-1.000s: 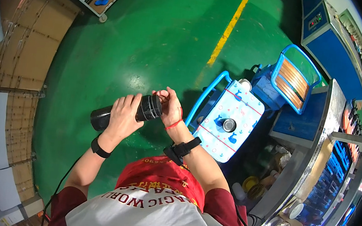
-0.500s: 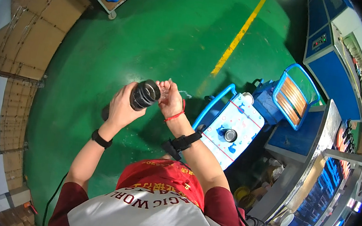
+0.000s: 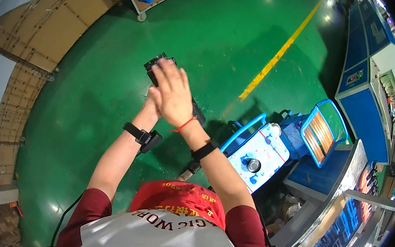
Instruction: Applying adhesive to blue shoe soles and inspecting parts on a shoe manufacturing assembly line.
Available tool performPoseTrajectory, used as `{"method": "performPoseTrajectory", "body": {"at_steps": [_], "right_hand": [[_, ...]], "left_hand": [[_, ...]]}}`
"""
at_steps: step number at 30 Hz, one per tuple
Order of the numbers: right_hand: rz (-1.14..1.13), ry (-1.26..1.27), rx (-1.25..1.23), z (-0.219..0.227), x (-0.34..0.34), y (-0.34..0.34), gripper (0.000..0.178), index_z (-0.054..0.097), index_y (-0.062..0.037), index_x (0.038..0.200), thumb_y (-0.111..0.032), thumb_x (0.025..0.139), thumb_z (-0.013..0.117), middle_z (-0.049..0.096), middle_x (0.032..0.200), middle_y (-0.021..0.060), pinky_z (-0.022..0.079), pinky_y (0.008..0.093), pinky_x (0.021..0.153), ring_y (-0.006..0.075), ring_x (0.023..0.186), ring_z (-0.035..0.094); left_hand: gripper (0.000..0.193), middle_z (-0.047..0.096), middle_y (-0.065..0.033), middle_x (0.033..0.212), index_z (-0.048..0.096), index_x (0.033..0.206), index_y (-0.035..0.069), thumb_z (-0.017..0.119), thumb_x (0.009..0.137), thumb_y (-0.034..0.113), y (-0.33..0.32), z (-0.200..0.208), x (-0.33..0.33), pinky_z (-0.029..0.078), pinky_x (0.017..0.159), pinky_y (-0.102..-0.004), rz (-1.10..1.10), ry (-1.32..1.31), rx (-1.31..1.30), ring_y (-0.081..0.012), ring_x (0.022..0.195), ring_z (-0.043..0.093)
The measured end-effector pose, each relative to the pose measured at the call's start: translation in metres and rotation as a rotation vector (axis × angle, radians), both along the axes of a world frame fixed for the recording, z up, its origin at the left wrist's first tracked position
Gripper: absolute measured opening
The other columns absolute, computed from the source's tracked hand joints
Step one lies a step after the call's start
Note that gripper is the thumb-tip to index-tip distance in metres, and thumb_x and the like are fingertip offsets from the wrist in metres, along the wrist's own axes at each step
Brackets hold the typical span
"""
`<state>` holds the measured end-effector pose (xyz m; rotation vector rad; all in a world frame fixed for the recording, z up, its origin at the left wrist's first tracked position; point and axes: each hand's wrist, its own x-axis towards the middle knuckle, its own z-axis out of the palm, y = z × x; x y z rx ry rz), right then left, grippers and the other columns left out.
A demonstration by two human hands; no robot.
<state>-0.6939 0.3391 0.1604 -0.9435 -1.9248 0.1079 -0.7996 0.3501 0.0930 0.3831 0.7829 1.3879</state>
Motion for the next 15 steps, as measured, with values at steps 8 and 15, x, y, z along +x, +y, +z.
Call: {"method": "performPoseTrajectory", "body": {"at_steps": [8,15], "right_hand": [[0.283,0.506,-0.659,0.013,0.029,0.030,0.084,0.039,0.0028,0.138,-0.035,0.075,0.080,0.062,0.113,0.0208,0.049,0.0363,0.093,0.0284,0.103,0.063],[0.922,0.695,-1.023,0.036,0.057,0.035,0.073,0.046,0.0025,0.135,-0.024,0.075,0.080,0.063,0.118,0.0112,0.046,0.0320,0.098,0.0178,0.108,0.060]], "left_hand": [[0.055,0.064,-0.0064,0.108,0.055,0.118,0.002,0.081,0.070,0.009,-0.010,0.059,-0.008,0.053,0.085,-0.0326,-0.213,0.616,0.268,-0.0170,0.096,0.063],[0.062,0.065,-0.0056,0.102,0.058,0.118,0.003,0.084,0.063,0.015,-0.024,0.096,-0.032,0.054,0.084,-0.0338,-0.629,0.662,0.275,-0.0171,0.094,0.064]]}}
